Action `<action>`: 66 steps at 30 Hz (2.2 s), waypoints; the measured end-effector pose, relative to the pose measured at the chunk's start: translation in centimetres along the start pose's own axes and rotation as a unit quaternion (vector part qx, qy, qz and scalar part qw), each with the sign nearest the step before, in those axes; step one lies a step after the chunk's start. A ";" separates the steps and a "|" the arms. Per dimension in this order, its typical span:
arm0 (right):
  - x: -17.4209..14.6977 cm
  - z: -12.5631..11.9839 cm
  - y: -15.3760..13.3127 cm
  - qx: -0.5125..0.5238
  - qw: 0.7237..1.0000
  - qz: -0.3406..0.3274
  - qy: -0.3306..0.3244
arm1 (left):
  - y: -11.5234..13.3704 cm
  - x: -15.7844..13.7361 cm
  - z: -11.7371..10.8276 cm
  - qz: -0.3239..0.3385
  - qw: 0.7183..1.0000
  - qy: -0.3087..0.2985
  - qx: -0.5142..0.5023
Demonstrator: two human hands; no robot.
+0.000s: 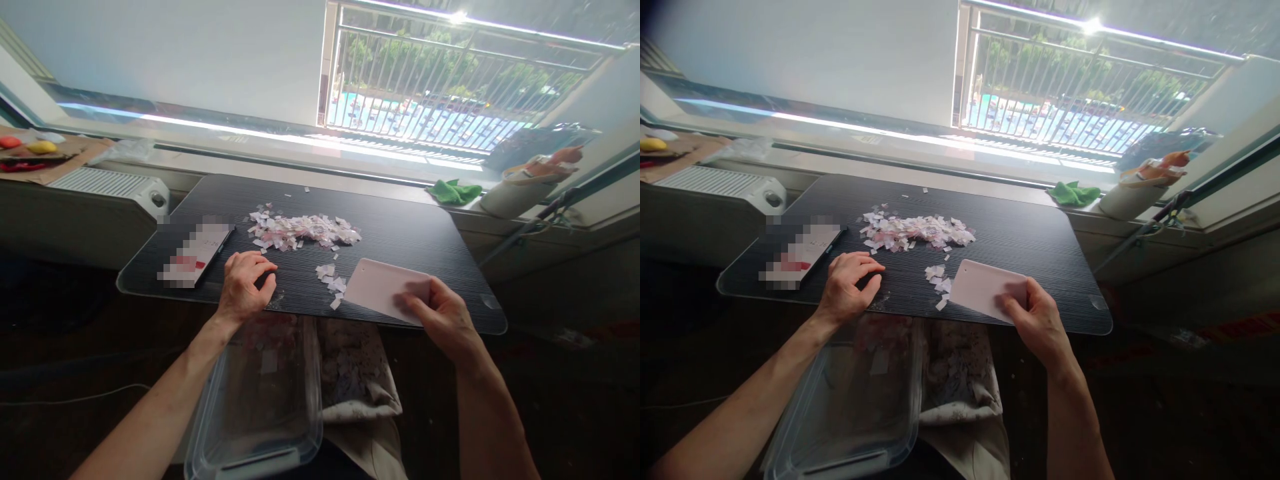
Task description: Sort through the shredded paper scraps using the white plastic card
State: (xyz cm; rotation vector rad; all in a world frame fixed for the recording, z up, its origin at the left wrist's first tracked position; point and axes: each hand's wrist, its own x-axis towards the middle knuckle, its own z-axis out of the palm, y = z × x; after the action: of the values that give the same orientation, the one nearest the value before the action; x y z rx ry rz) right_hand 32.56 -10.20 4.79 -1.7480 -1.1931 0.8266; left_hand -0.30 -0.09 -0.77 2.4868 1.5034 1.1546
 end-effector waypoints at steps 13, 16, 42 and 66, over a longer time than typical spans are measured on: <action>-0.1 -0.2 0.5 -0.001 1.000 0.009 -0.008 | -0.1 0.0 0.0 0.009 1.000 0.008 0.003; -0.3 -0.2 0.4 0.005 0.999 0.017 -0.027 | 0.0 0.0 0.0 0.001 1.000 0.006 0.003; 0.3 -0.8 0.9 0.094 0.991 0.070 -0.071 | 0.3 0.2 -0.2 -0.026 1.000 -0.012 -0.007; 1.9 2.6 0.2 0.104 0.994 0.033 0.015 | 0.4 0.2 -0.2 -0.030 0.999 -0.013 0.002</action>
State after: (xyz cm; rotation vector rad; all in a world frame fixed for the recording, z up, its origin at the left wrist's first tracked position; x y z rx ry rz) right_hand 31.02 -7.72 3.35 -1.6301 -0.9952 0.9268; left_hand -0.10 -0.25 -0.37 2.4305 1.5639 1.1071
